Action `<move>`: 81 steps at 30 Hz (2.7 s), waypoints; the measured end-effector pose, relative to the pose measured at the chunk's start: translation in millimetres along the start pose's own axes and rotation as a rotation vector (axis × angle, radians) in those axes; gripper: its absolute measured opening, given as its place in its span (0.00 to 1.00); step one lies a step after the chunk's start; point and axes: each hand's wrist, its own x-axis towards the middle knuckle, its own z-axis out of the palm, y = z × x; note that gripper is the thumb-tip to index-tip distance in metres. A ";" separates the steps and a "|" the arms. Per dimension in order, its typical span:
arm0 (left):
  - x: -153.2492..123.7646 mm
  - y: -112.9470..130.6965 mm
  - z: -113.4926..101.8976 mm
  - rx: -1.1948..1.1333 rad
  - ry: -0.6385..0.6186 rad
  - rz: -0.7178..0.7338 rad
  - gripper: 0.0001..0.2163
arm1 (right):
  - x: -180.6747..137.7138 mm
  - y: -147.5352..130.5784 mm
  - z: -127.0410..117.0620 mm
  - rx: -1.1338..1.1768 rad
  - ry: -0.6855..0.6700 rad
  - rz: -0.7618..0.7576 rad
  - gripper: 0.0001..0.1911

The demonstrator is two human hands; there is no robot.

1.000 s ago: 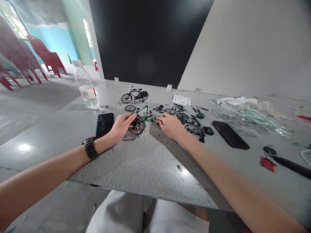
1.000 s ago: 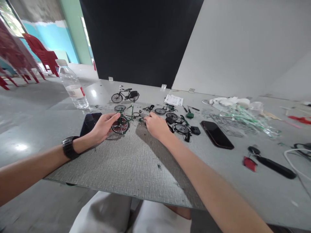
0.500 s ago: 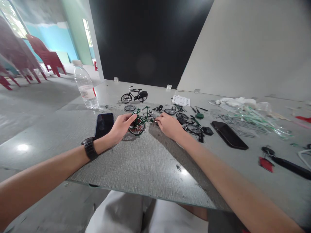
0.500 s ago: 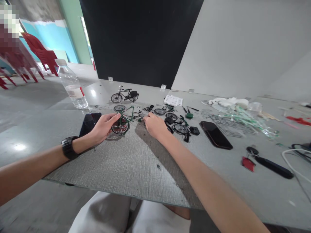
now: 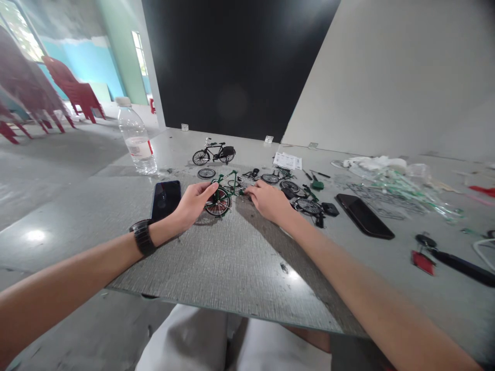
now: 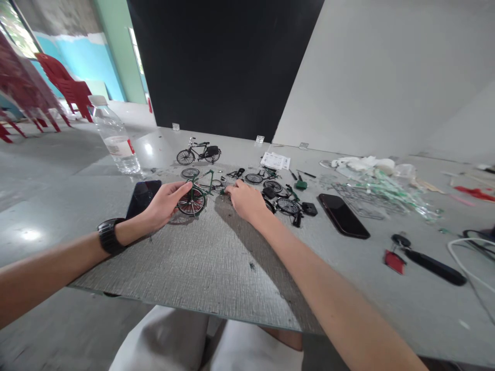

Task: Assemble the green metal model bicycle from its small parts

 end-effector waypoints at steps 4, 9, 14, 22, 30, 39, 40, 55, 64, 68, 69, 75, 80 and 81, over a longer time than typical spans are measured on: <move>0.4 -1.0 -0.4 0.007 0.006 0.013 0.14 | -0.5 -2.0 -2.1 -0.008 -0.011 0.004 0.21; 1.6 -3.2 -1.0 0.022 -0.004 0.029 0.15 | -0.7 -2.2 -0.6 -0.015 0.000 0.005 0.21; 2.1 -4.0 -2.1 0.039 -0.018 0.054 0.15 | -0.2 -0.5 1.3 -0.014 0.011 -0.010 0.20; 0.7 -3.0 -2.0 0.078 -0.024 0.076 0.16 | 1.2 6.1 8.5 0.037 0.064 -0.011 0.18; 4.3 -3.9 -8.1 0.320 0.020 0.285 0.17 | -7.6 0.5 -3.3 0.380 0.247 -0.066 0.19; 0.3 -2.9 -6.3 0.519 0.098 0.495 0.14 | -25.9 -48.4 -26.1 0.767 0.406 -0.112 0.13; 0.1 -2.7 -5.9 0.547 0.110 0.524 0.14 | -26.9 -51.8 -26.4 0.786 0.409 -0.110 0.13; -6.8 4.9 -2.7 0.693 0.112 0.693 0.08 | -30.3 -66.0 -25.2 0.964 0.431 0.003 0.11; -2.3 2.6 -6.4 0.751 0.145 0.739 0.15 | -32.9 -66.8 -25.6 1.073 0.328 0.061 0.10; -2.3 3.3 -8.5 0.761 0.147 0.752 0.15 | -34.0 -67.9 -23.5 1.189 0.323 0.069 0.11; -2.3 3.4 -9.0 0.765 0.147 0.764 0.15 | -34.4 -68.4 -23.8 1.200 0.313 0.084 0.12; -2.1 3.0 -11.8 0.800 0.138 0.800 0.16 | -35.4 -69.6 -26.1 1.127 0.334 0.084 0.13; -2.8 3.8 -11.4 0.819 0.121 0.813 0.16 | -36.5 -69.9 -25.5 1.119 0.302 0.104 0.11; -2.9 3.9 -11.1 0.825 0.119 0.815 0.17 | -36.8 -70.3 -25.6 1.126 0.280 0.115 0.13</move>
